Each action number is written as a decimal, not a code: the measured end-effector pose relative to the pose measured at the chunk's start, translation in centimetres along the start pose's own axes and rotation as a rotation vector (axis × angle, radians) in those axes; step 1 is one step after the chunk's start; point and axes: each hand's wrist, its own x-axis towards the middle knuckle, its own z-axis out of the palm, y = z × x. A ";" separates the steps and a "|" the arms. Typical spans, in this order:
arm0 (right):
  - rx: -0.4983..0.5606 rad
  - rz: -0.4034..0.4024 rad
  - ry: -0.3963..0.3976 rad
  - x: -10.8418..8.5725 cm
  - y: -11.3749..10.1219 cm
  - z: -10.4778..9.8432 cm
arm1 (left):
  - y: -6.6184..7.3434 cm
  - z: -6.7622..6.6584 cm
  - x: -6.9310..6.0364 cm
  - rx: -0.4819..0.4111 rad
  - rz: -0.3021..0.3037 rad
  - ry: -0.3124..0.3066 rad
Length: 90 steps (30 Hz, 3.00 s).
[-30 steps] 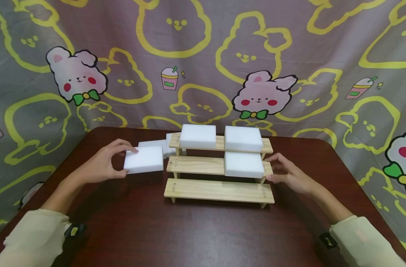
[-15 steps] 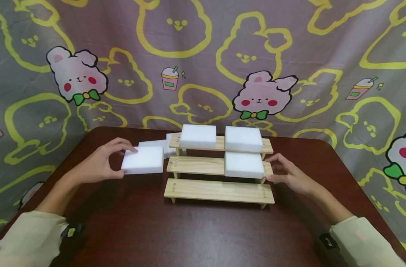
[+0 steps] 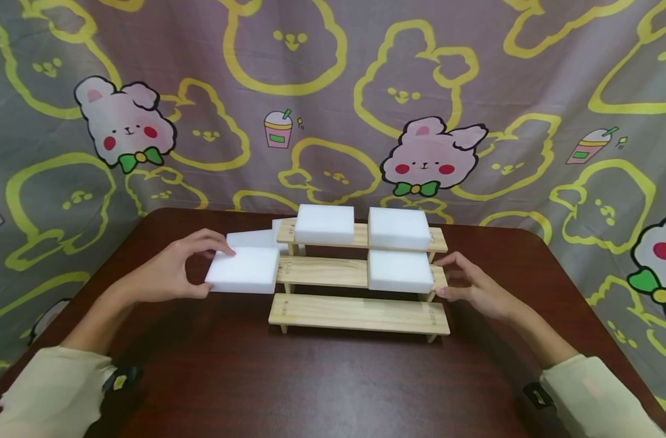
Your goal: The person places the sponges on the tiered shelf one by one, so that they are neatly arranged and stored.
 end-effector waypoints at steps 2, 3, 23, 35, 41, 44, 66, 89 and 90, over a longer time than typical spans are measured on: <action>-0.001 0.001 -0.001 0.0 0.0 0.0 | 0.2 0.1 0.1 -0.003 0.008 -0.007; 0.000 0.003 -0.001 0.0 0.0 0.0 | 0.3 0.2 0.1 -0.005 0.013 -0.010; 0.009 0.011 0.006 0.0 0.0 0.1 | 1.2 2.4 2.3 -0.042 0.074 -0.032; 0.010 0.005 0.005 0.0 0.0 0.0 | 2.0 3.8 3.2 -0.073 0.102 -0.059; 0.003 0.001 0.003 -0.1 0.0 0.0 | 2.4 4.7 3.7 -0.108 0.129 -0.035; 0.002 0.001 0.003 -0.1 0.0 0.0 | 2.6 5.0 3.9 -0.107 0.135 -0.022; -0.001 0.006 0.007 -0.1 -0.1 0.1 | 3.7 6.1 5.3 -0.076 0.174 -0.031; -0.004 -0.002 0.011 -0.1 0.0 0.2 | 4.1 7.4 6.2 -0.043 0.300 0.025; -0.004 -0.001 0.011 -0.1 0.0 0.2 | 4.2 7.4 6.2 -0.041 0.300 0.026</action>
